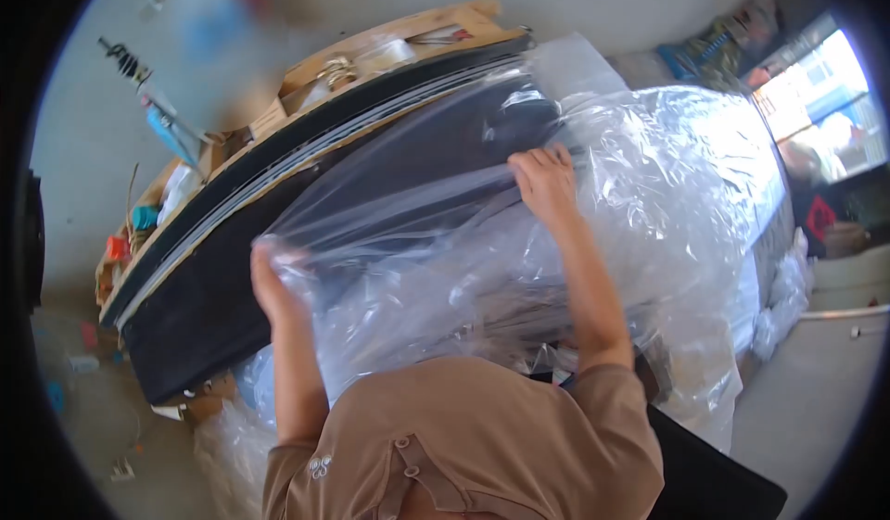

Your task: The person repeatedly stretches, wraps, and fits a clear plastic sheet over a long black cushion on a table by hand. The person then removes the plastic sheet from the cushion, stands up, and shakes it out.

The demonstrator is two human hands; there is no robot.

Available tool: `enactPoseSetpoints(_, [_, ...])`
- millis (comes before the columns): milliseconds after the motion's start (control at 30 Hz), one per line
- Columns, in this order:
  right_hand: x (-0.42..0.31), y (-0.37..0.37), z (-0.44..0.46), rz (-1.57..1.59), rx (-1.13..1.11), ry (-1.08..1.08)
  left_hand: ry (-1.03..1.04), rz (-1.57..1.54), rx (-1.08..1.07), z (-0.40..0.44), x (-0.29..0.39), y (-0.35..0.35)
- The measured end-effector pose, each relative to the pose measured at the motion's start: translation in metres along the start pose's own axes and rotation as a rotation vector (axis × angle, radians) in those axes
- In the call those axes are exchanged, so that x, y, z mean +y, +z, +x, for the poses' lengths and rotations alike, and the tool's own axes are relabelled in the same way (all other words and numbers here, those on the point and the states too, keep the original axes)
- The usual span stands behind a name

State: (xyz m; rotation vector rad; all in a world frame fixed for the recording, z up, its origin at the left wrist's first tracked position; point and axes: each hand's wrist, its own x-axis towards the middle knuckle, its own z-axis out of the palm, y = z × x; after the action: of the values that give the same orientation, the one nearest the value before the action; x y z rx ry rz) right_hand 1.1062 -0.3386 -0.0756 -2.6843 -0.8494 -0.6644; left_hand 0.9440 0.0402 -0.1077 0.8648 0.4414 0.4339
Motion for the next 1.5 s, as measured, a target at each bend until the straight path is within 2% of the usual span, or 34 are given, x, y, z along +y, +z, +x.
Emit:
enactPoseSetpoints(33, [0.012, -0.006, -0.009, 0.058, -0.203, -0.02, 0.069, -0.02, 0.345, 0.0, 0.014, 0.0])
enactPoseSetpoints(67, [-0.016, -0.024, -0.011, 0.059, -0.199, -0.205, -0.034, -0.142, 0.385, 0.001, 0.032, -0.023])
enactPoseSetpoints(100, [-0.028, -0.045, -0.016, 0.05, -0.205, -0.204, 0.105, 0.036, 0.552, -0.001, 0.049, -0.036])
enactPoseSetpoints(133, [-0.041, -0.062, -0.02, 0.107, -0.242, -0.248, 0.522, 0.663, 0.637, 0.0, 0.06, -0.072])
enactPoseSetpoints(167, [-0.046, -0.068, -0.022, 0.165, -0.277, -0.292, 0.566, 0.733, 0.566, -0.001, 0.081, -0.116])
enactPoseSetpoints(233, [0.003, -0.05, -0.03, 0.015, -0.268, 0.692, 0.741, 1.311, 0.656, -0.013, 0.125, -0.18])
enactPoseSetpoints(267, [0.03, -0.032, -0.056, -0.09, -0.36, 0.783, 0.739, 1.558, 0.777, -0.027, 0.144, -0.174])
enactPoseSetpoints(300, [0.054, -0.011, -0.084, -0.19, -0.449, 0.876, 0.714, 1.777, 0.803, -0.033, 0.159, -0.24])
enactPoseSetpoints(367, [0.067, 0.004, -0.142, -0.119, -1.078, 0.366, 0.089, 1.927, 1.061, -0.061, 0.189, -0.259])
enactPoseSetpoints(400, [0.045, -0.012, -0.113, 0.098, -1.216, 0.455, 0.208, 1.973, 1.085, -0.07, 0.194, -0.265])
enactPoseSetpoints(433, [0.022, -0.038, -0.077, 0.121, -0.981, 0.61, 0.121, 2.011, 1.121, -0.07, 0.206, -0.264])
enactPoseSetpoints(467, [0.003, -0.052, -0.05, 0.14, -0.747, 0.756, 0.299, 1.942, 1.024, -0.061, 0.211, -0.273])
enactPoseSetpoints(533, [-0.002, -0.038, -0.013, 0.022, -0.13, 0.379, 0.698, 1.807, 0.837, -0.026, 0.225, -0.308])
enactPoseSetpoints(567, [-0.007, -0.025, 0.012, -0.031, -0.067, 0.216, 0.626, 1.221, 0.744, -0.003, 0.219, -0.299])
enactPoseSetpoints(600, [-0.008, -0.014, 0.036, -0.084, 0.002, 0.052, 0.553, 1.213, 0.802, 0.007, 0.216, -0.252])
enactPoseSetpoints(633, [0.002, 0.004, 0.049, -0.143, -0.109, 0.239, 0.726, 1.524, 0.922, 0.021, 0.216, -0.266])
enactPoseSetpoints(733, [0.058, 0.035, 0.073, -0.116, -0.265, 0.875, 0.509, 1.65, 0.978, 0.028, 0.211, -0.312])
enactPoseSetpoints(800, [0.095, 0.041, 0.072, -0.037, -0.356, 0.977, 0.757, 1.7, 0.836, 0.035, 0.208, -0.367])
enactPoseSetpoints(867, [0.131, 0.061, 0.056, -0.138, -0.413, 0.766, 0.582, 1.11, 0.778, 0.014, 0.193, -0.249])
enactPoseSetpoints(900, [0.102, 0.059, 0.059, -0.162, -0.019, 0.63, 0.489, 1.337, 0.846, 0.009, 0.198, -0.2])
enactPoseSetpoints(933, [0.066, 0.048, 0.077, 0.028, 0.149, 0.352, 0.421, 1.176, 0.817, 0.017, 0.2, -0.24])
enactPoseSetpoints(967, [0.015, 0.038, 0.099, 0.297, 0.133, 0.293, 0.784, 1.777, 0.735, 0.016, 0.203, -0.267])
enactPoseSetpoints(1000, [-0.059, 0.014, 0.118, 0.58, -0.009, 0.259, 0.448, 0.84, 0.758, 0.013, 0.204, -0.269])
enactPoseSetpoints(1100, [-0.227, -0.005, 0.103, 1.381, -0.375, -0.042, 0.418, 0.742, 0.734, 0.002, 0.209, -0.24])
enactPoseSetpoints(1133, [-0.273, -0.02, 0.101, 1.286, -0.777, -0.029, 0.408, 0.645, 0.684, 0.004, 0.207, -0.252])
enactPoseSetpoints(1167, [-0.314, -0.01, 0.089, 0.887, -0.733, -0.445, 0.41, 0.597, 0.639, 0.003, 0.206, -0.255])
enactPoseSetpoints(1200, [-0.337, 0.008, 0.076, 0.608, -1.02, -0.788, 0.448, 0.6, 0.604, 0.002, 0.205, -0.254])
enactPoseSetpoints(1233, [-0.342, 0.019, 0.071, 0.602, -1.011, -0.793, 0.479, 0.604, 0.565, 0.002, 0.203, -0.254])
enactPoseSetpoints(1300, [-0.35, 0.034, 0.074, 1.426, -1.149, -0.749, 0.538, 0.58, 0.608, 0.005, 0.203, -0.259])
enactPoseSetpoints(1333, [-0.347, 0.015, 0.087, 1.894, -1.428, -0.09, 0.537, 0.61, 0.644, 0.004, 0.2, -0.264])
enactPoseSetpoints(1367, [-0.338, -0.002, 0.108, 2.108, -1.435, 0.343, 0.537, 0.67, 0.712, 0.0, 0.201, -0.257])
enactPoseSetpoints(1400, [-0.329, -0.019, 0.122, 2.149, -1.518, 0.502, 0.605, 0.882, 0.766, -0.006, 0.203, -0.238])
enactPoseSetpoints(1433, [-0.299, -0.014, 0.118, 2.046, -1.767, 0.262, 0.616, 1.056, 0.844, -0.006, 0.201, -0.237])
enactPoseSetpoints(1500, [-0.251, -0.048, 0.083, 1.517, -1.444, -0.33, 0.688, 1.253, 0.866, -0.002, 0.199, -0.238])
